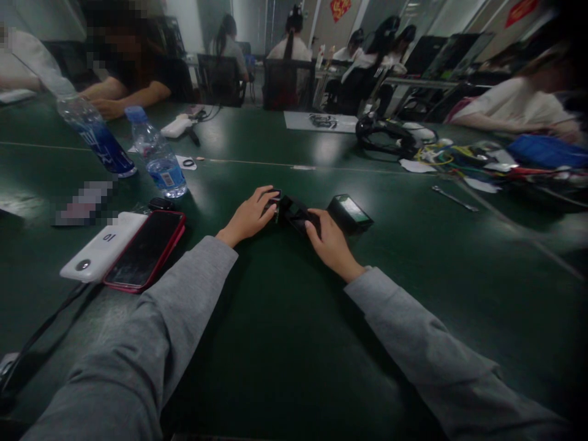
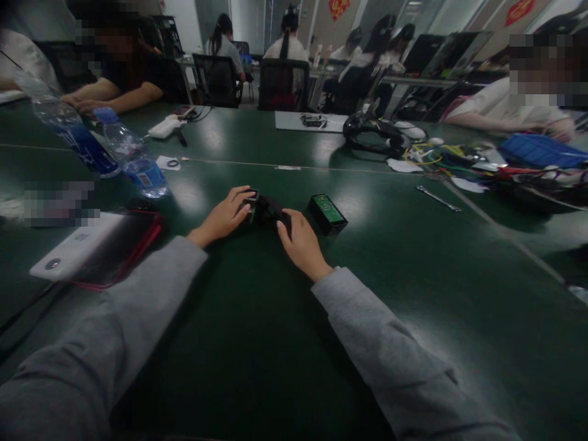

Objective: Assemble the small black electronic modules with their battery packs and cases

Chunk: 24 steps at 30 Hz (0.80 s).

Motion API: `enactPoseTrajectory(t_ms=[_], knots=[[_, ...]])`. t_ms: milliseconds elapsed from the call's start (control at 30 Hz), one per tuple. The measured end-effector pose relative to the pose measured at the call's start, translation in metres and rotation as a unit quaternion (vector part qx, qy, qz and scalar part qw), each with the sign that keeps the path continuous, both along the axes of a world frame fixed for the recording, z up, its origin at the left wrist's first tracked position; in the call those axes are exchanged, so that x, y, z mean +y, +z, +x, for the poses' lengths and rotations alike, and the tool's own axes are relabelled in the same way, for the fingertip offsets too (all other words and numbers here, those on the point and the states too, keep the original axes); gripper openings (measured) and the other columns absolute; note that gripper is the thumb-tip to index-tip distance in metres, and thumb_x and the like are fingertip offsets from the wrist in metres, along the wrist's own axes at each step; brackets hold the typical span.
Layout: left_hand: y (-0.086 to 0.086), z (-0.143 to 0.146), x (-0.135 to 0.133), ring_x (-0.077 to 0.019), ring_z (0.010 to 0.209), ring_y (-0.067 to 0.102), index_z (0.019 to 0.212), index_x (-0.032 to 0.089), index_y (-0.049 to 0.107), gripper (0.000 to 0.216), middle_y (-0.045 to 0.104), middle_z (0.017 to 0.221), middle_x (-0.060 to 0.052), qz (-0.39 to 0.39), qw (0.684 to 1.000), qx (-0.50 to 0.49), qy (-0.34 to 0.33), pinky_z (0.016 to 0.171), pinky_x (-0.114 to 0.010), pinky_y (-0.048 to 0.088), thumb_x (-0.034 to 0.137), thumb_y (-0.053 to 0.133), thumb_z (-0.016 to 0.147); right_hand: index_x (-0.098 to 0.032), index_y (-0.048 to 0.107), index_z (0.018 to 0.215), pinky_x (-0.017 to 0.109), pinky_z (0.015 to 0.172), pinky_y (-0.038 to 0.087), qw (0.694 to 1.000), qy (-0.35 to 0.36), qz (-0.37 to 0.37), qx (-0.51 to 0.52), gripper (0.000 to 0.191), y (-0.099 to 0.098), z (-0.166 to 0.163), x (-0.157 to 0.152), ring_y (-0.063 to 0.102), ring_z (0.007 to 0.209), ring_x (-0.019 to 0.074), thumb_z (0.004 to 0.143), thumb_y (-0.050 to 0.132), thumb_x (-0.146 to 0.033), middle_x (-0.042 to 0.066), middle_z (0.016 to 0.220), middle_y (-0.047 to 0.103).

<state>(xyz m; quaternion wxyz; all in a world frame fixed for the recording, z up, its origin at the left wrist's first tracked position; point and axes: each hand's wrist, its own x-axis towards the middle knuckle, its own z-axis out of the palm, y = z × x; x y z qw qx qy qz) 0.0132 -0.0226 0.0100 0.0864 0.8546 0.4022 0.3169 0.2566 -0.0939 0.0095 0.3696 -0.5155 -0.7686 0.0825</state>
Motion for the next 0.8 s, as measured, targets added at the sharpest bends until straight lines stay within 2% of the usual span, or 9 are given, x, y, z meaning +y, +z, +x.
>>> enactPoseTrajectory(t_ms=[333, 800], knots=[[0.0011, 0.0003, -0.0013, -0.0263, 0.132, 0.051, 0.141, 0.023, 0.043, 0.048, 0.039, 0.152, -0.012, 0.001, 1.000, 0.004, 0.001, 0.104, -0.045, 0.050, 0.047, 0.029, 0.102, -0.015, 0.046, 0.134, 0.053, 0.096, 0.051, 0.999, 0.000, 0.000, -0.032, 0.048, -0.0039, 0.0004, 0.0013, 0.060, 0.110, 0.0324, 0.098, 0.045, -0.048, 0.018, 0.122, 0.059], [-0.0001, 0.0002, -0.0002, -0.0268, 0.130, 0.052, 0.141, 0.023, 0.043, 0.048, 0.039, 0.152, -0.012, 0.002, 1.000, 0.003, 0.003, 0.103, -0.045, 0.050, 0.048, 0.030, 0.102, -0.015, 0.046, 0.133, 0.053, 0.095, 0.051, 0.999, 0.001, 0.003, -0.039, 0.045, -0.0026, -0.0001, 0.0005, 0.060, 0.109, 0.0321, 0.097, 0.045, -0.042, 0.018, 0.122, 0.059]])
